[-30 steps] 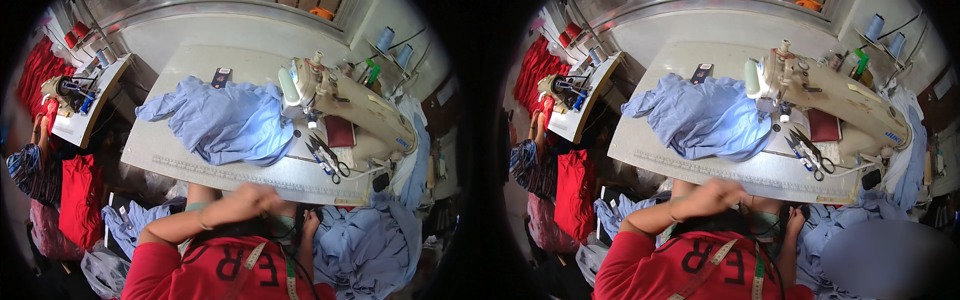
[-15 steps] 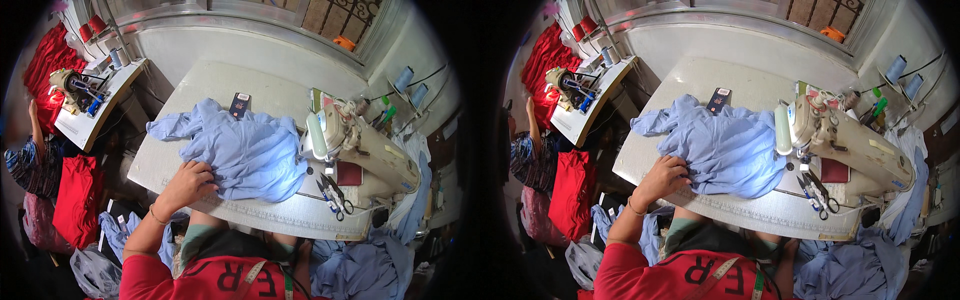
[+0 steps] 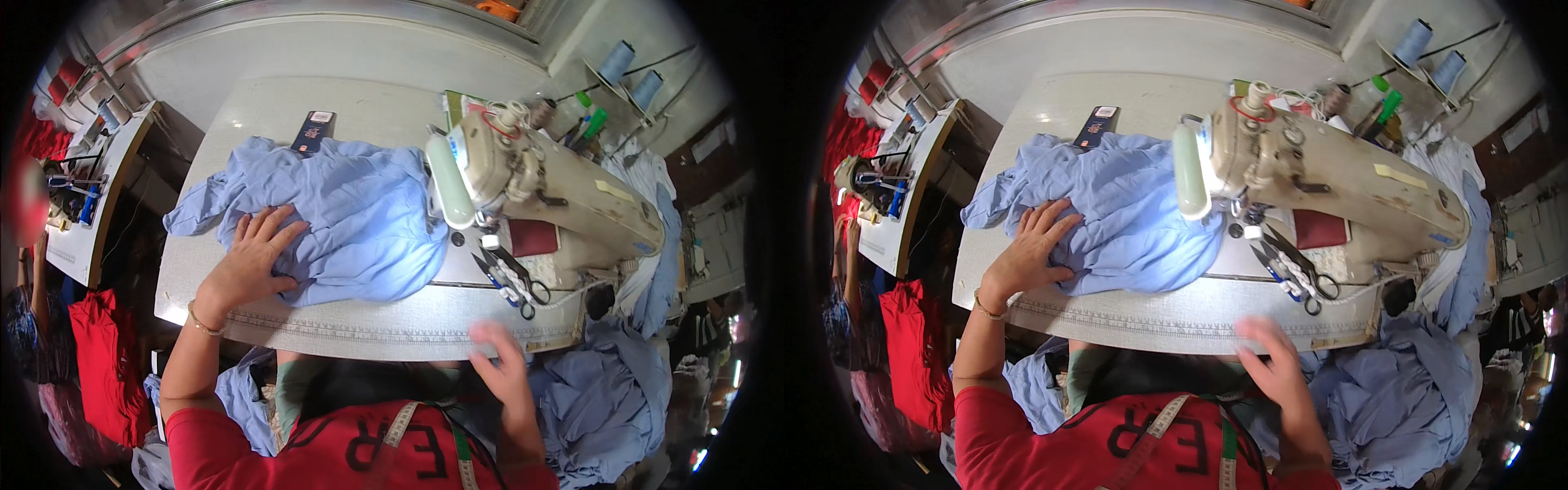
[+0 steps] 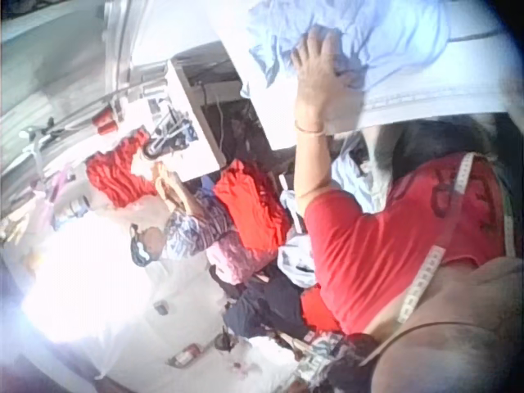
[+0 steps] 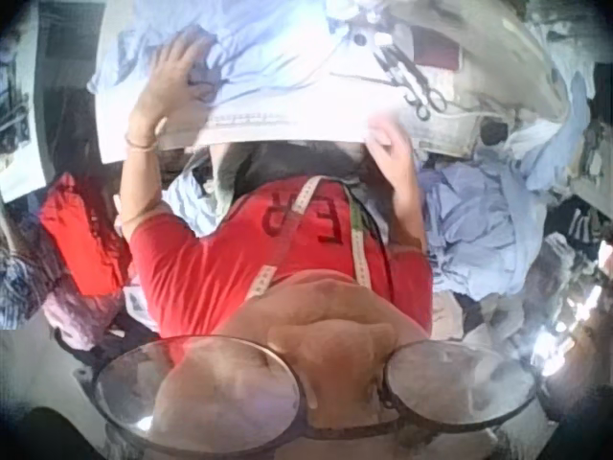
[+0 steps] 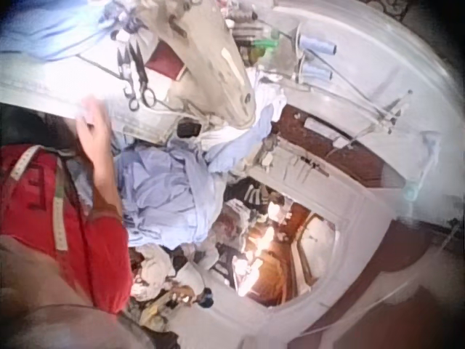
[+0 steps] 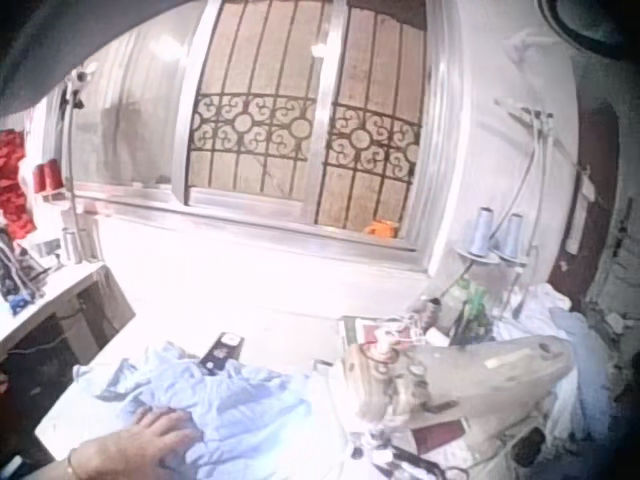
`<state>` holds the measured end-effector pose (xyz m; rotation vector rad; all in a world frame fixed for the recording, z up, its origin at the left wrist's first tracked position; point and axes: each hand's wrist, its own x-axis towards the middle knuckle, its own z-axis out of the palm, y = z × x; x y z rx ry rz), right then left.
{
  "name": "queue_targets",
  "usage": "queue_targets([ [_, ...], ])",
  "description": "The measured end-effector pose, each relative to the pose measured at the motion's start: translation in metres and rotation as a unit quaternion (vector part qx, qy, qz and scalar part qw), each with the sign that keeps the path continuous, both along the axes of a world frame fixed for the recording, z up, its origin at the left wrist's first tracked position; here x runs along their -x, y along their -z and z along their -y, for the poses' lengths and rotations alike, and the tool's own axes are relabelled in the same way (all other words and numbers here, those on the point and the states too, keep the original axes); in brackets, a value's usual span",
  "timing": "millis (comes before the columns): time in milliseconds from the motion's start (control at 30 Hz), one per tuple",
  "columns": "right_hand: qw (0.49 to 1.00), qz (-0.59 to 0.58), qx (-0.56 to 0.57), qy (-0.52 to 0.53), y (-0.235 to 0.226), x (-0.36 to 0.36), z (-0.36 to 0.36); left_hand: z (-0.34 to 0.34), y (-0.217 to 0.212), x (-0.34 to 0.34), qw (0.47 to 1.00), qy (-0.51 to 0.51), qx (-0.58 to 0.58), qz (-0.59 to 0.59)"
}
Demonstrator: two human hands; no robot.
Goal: The person uses a sewing machine to stitch the seams of a light blue button-up shirt, using shears to trim excess threads and handling the garment to align the fabric edges.
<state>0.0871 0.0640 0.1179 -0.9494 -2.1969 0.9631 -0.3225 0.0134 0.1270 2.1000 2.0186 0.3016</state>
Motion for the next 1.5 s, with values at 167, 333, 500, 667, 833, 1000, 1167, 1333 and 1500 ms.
queue_targets([
  [167,0.977,0.06,-0.178,-0.099,0.013,0.082,-0.072,0.013,-0.002,0.003,0.999,-0.023,0.009,-0.021],
  [333,0.966,0.071,-0.226,-0.106,0.029,0.083,-0.083,0.015,-0.018,-0.037,0.993,0.0,-0.116,0.031],
  [500,0.949,0.015,-0.284,-0.134,0.029,0.078,-0.091,-0.038,0.024,-0.121,0.965,0.04,-0.155,0.208],
  [667,0.964,0.055,-0.238,-0.106,0.029,0.071,-0.085,-0.059,0.048,-0.139,0.977,0.01,-0.155,0.144],
  [833,0.987,-0.026,-0.137,-0.079,0.042,0.08,-0.087,-0.059,0.045,-0.13,0.901,-0.036,-0.125,0.414],
  [1000,0.977,0.01,-0.202,-0.061,0.046,0.092,-0.092,-0.056,0.033,-0.128,0.884,-0.067,-0.047,0.461],
  [1167,0.955,0.048,-0.286,-0.055,0.048,0.086,-0.094,-0.039,0.024,-0.128,0.952,-0.025,-0.095,0.289],
  [1333,0.907,0.03,-0.409,-0.097,0.031,0.081,-0.096,-0.007,0.034,-0.104,0.968,0.038,-0.249,0.017],
  [1500,0.932,0.076,-0.327,-0.139,0.038,0.073,-0.098,0.004,0.0,-0.089,0.965,0.162,-0.19,0.082],
])
